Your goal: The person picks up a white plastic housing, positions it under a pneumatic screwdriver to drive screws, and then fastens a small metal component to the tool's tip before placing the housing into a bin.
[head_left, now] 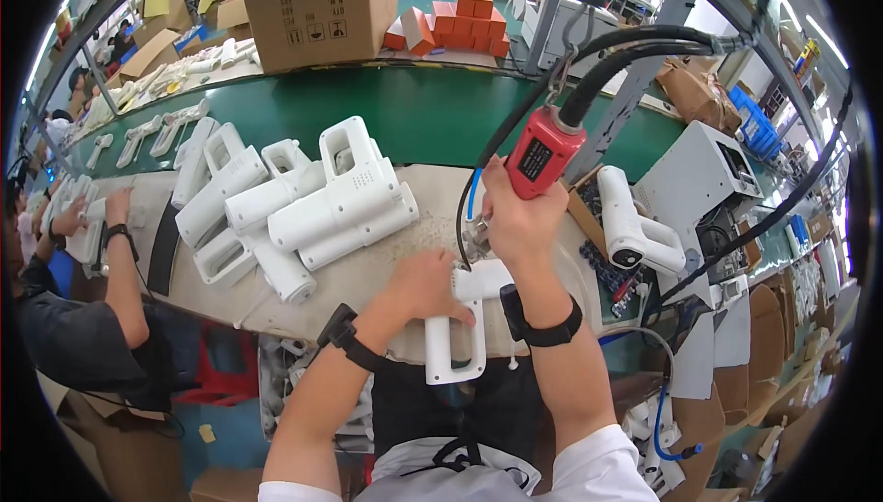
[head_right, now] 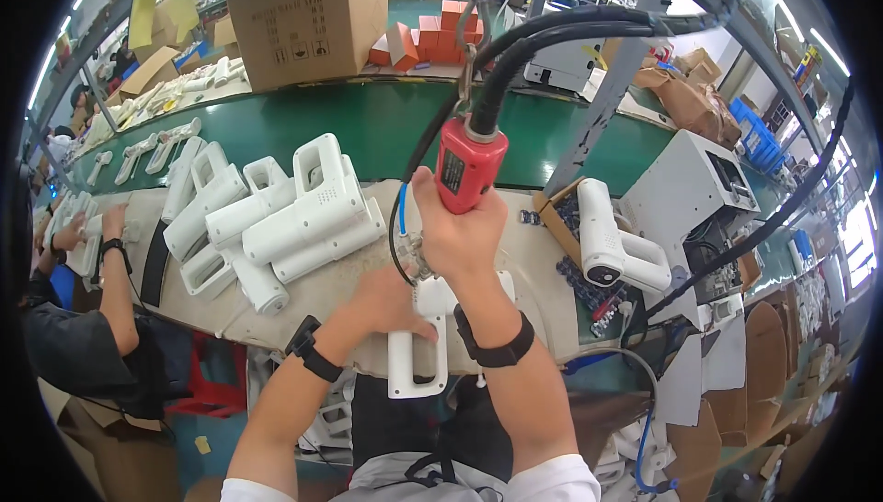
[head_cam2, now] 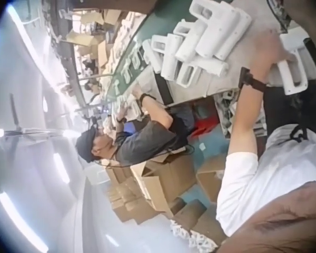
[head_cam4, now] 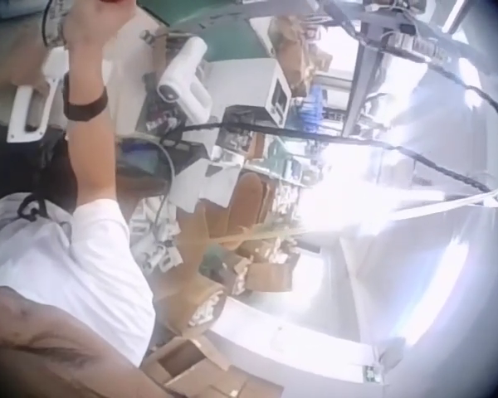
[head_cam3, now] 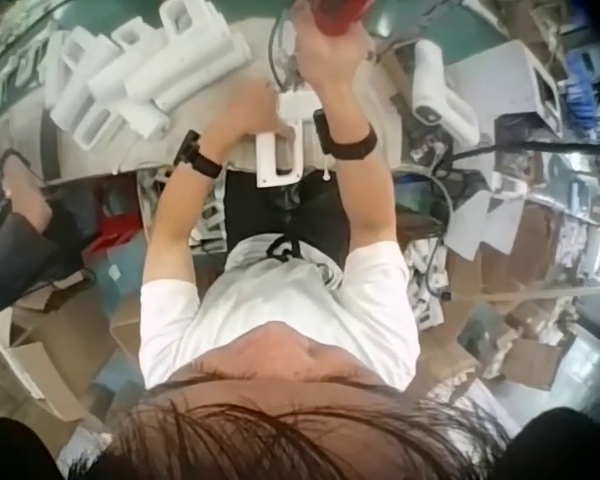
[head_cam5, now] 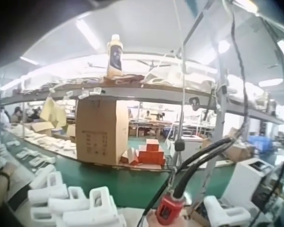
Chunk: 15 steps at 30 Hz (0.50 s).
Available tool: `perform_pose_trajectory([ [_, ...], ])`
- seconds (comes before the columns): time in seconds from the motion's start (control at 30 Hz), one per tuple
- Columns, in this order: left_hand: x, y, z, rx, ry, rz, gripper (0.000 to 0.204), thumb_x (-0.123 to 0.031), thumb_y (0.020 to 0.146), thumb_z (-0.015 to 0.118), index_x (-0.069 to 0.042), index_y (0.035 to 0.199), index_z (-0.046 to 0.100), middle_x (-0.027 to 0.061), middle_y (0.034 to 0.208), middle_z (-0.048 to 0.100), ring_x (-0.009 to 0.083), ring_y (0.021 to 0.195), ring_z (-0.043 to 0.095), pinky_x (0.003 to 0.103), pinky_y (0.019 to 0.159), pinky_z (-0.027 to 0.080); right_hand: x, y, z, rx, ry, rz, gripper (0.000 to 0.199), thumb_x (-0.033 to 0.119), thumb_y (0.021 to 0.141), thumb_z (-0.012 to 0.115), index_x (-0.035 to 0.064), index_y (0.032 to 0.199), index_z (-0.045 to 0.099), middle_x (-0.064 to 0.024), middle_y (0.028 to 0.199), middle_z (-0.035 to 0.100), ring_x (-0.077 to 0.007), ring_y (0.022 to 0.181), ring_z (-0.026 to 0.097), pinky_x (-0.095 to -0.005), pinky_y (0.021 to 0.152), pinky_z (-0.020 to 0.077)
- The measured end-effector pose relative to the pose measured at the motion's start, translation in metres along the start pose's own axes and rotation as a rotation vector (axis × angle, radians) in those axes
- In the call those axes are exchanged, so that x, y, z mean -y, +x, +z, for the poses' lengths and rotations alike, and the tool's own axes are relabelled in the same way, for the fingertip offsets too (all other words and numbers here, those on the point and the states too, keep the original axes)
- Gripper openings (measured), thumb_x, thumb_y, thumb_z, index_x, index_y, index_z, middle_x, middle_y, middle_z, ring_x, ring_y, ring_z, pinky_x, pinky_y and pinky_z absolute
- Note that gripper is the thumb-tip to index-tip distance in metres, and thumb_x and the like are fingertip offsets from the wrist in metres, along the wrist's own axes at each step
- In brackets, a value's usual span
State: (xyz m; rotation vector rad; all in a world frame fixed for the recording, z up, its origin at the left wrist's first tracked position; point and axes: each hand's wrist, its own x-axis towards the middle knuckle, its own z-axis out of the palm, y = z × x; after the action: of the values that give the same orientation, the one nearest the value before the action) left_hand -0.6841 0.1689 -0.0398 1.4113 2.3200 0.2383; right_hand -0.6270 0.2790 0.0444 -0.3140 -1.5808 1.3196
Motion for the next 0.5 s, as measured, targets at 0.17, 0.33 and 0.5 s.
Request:
perform_pose_trajectory([
  [0.17,0.003,0.011,0.005,-0.077,-0.021,0.0,0.088,-0.063,0.047,0.079,-0.001,0.106,0.058,0.0154,0.107,0.06,0.0305,0.104,0.058,0.04,0.087,0.048,0.003,0.0,-0.005,-0.034,0.026,-0.007,0.017,0.013,0.086,0.065,0.0018,0.078,0.056,-0.0016,0.054,0.053,-0.008,0.045,0.05,-0.0222,0.042,0.0373],
  [0.33,0.008,0.029,0.002,-0.062,-0.059,0.015,0.089,-0.066,0.046,0.078,-0.002,0.105,0.059,0.0151,0.107,0.061,0.0298,0.104,0.059,0.04,0.087,0.049,0.086,-0.004,-0.027,-0.036,0.177,-0.04,0.007,0.0,0.084,0.059,-0.0006,0.089,0.055,-0.0035,0.056,0.053,-0.0101,0.042,0.049,-0.0217,0.041,0.0367],
  [0.5,0.022,0.043,0.018,-0.071,-0.054,0.071,0.089,-0.067,0.046,0.078,-0.002,0.103,0.06,0.0142,0.105,0.062,0.0302,0.101,0.061,0.04,0.085,0.049,0.047,-0.014,-0.027,-0.018,0.033,-0.039,0.006,0.001,0.084,0.06,-0.0014,0.087,0.055,-0.0031,0.056,0.053,-0.0102,0.043,0.05,-0.0226,0.041,0.0377],
])
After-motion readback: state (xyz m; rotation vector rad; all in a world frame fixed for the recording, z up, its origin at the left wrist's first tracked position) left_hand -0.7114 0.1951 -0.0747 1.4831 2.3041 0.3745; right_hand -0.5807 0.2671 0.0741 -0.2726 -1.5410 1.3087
